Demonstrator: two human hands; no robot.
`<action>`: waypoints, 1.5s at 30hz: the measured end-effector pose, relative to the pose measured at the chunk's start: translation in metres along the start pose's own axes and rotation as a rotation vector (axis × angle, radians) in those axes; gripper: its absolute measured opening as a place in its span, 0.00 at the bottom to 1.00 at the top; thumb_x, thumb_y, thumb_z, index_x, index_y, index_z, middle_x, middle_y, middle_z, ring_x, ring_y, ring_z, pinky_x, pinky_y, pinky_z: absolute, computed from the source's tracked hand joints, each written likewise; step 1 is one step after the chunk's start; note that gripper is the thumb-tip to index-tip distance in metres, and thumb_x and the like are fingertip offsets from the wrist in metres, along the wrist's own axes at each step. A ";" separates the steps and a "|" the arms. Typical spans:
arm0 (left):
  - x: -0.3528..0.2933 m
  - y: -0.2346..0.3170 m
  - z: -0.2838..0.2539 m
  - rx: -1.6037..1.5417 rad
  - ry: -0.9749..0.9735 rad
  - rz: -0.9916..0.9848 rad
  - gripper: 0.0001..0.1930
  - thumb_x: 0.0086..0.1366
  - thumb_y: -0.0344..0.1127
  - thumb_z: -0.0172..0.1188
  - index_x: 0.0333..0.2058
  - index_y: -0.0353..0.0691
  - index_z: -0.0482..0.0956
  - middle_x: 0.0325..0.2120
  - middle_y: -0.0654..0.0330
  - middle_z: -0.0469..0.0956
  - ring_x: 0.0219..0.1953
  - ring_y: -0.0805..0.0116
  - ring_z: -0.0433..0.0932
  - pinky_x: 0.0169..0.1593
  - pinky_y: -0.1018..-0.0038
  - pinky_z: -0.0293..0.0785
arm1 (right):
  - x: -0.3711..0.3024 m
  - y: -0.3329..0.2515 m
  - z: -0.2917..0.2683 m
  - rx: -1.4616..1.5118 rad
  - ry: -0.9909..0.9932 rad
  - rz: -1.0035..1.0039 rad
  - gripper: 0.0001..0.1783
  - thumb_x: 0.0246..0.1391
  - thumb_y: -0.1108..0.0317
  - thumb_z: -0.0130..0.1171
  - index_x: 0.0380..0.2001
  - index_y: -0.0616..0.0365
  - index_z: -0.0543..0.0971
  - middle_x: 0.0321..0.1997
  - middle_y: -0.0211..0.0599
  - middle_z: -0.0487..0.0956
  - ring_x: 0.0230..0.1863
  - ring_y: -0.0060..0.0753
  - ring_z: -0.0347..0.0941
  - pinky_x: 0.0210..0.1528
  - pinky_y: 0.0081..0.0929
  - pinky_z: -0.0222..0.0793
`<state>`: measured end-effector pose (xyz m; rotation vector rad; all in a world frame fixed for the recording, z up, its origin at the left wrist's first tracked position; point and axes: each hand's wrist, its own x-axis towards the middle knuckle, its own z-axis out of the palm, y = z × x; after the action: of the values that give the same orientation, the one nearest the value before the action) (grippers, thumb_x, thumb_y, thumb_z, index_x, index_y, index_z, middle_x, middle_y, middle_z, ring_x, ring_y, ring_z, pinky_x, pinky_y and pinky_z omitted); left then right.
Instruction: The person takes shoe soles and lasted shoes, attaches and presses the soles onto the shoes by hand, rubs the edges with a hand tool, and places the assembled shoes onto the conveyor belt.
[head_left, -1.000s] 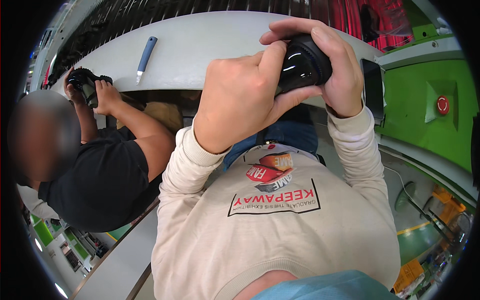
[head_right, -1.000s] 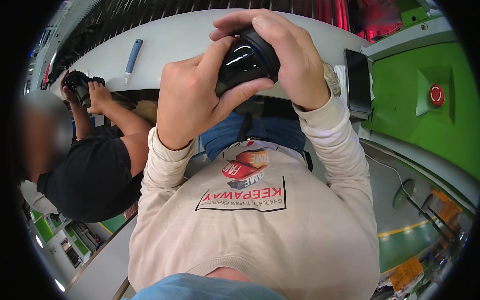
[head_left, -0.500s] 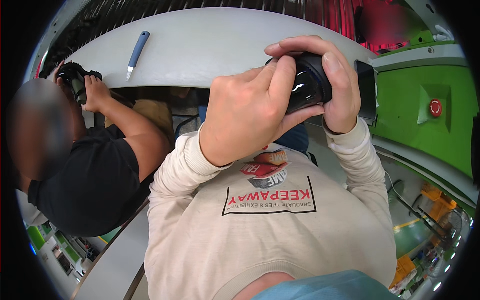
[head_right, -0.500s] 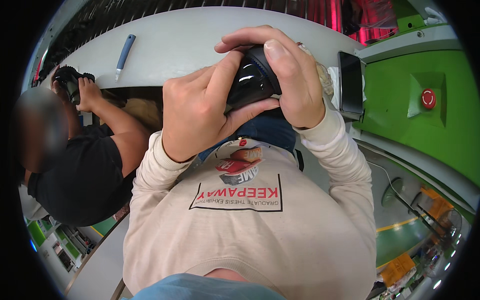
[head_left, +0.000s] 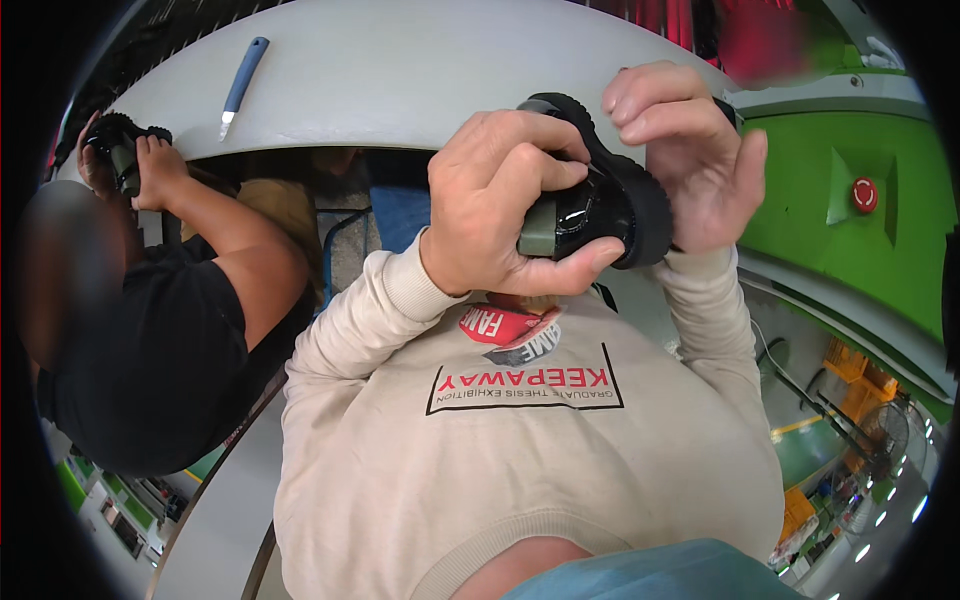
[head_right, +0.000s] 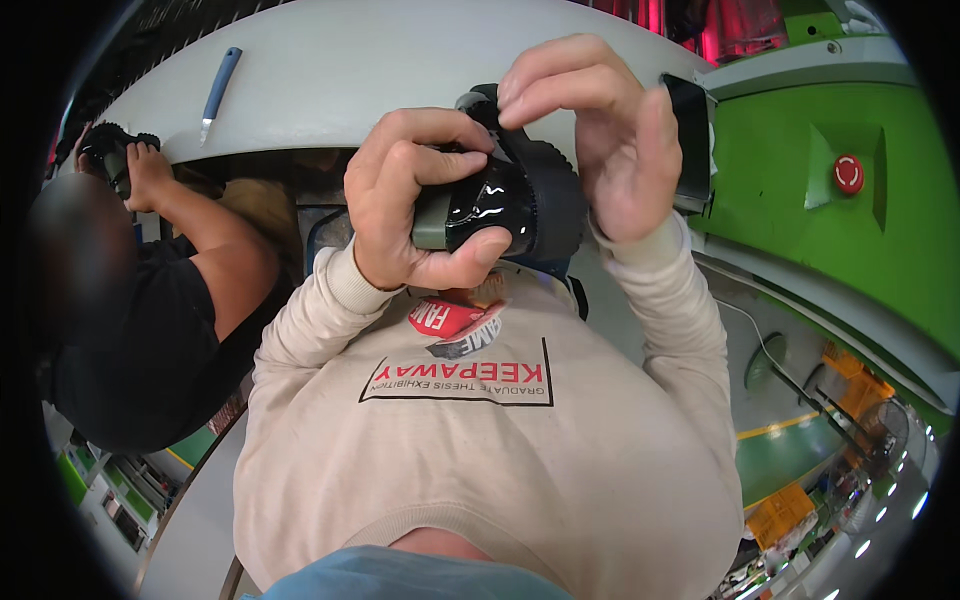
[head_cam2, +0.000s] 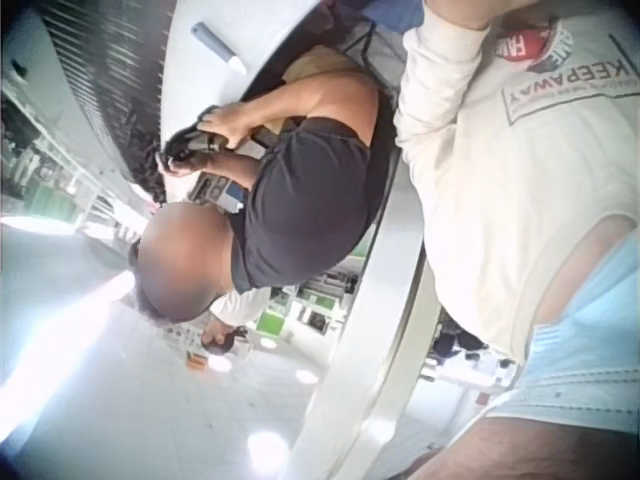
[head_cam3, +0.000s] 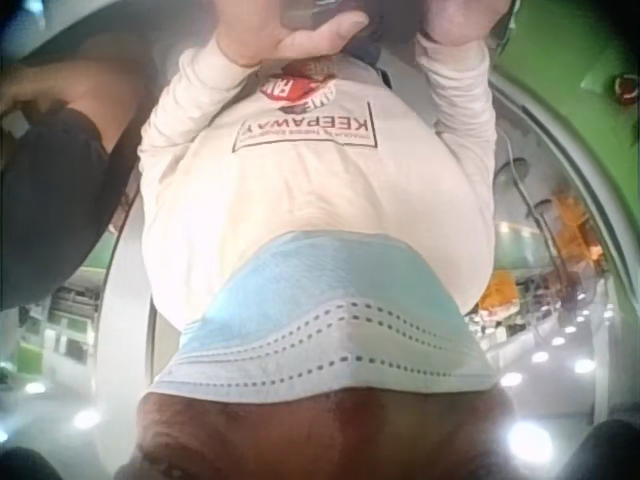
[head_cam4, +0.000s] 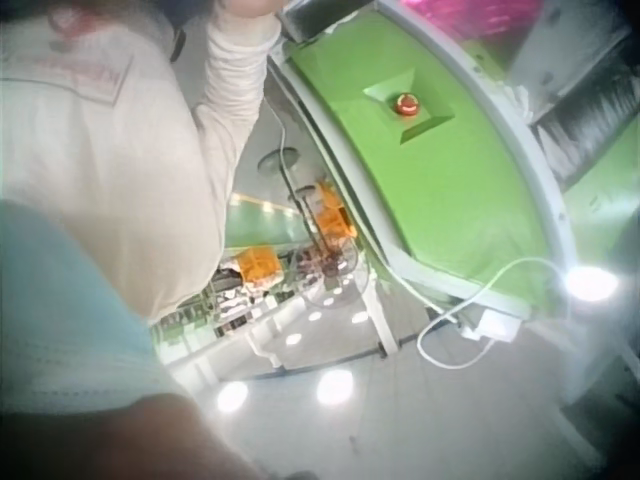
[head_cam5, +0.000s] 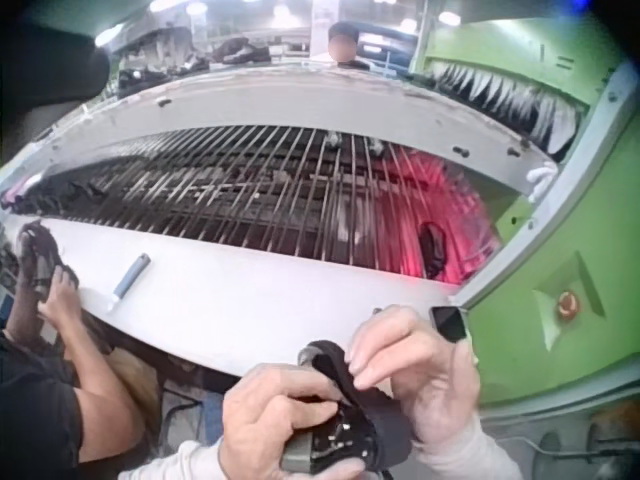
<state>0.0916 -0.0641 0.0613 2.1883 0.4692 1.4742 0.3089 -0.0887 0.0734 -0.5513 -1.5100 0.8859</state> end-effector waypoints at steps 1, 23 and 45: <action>0.000 -0.001 0.004 -0.023 0.014 0.014 0.24 0.51 0.49 0.80 0.35 0.38 0.79 0.37 0.54 0.84 0.33 0.55 0.81 0.38 0.65 0.79 | 0.004 0.002 0.003 0.019 0.044 -0.001 0.46 0.82 0.44 0.20 0.32 0.65 0.84 0.40 0.48 0.81 0.43 0.43 0.77 0.53 0.39 0.73; -0.007 0.008 0.020 -0.039 0.162 0.067 0.13 0.52 0.34 0.72 0.29 0.38 0.76 0.34 0.55 0.79 0.34 0.57 0.78 0.35 0.63 0.74 | 0.023 0.015 0.032 0.246 0.026 0.091 0.31 0.77 0.46 0.37 0.46 0.66 0.78 0.44 0.44 0.78 0.58 0.46 0.74 0.69 0.45 0.65; 0.062 -0.063 0.041 -0.316 0.484 0.106 0.08 0.81 0.30 0.55 0.46 0.31 0.78 0.43 0.54 0.82 0.43 0.69 0.79 0.52 0.73 0.75 | 0.065 0.064 0.033 0.515 0.077 -0.416 0.37 0.84 0.46 0.31 0.69 0.70 0.70 0.64 0.52 0.80 0.67 0.42 0.75 0.75 0.39 0.65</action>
<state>0.1509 0.0130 0.0613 1.6310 0.2495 1.9917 0.2575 -0.0074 0.0638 0.1032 -1.1997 0.8653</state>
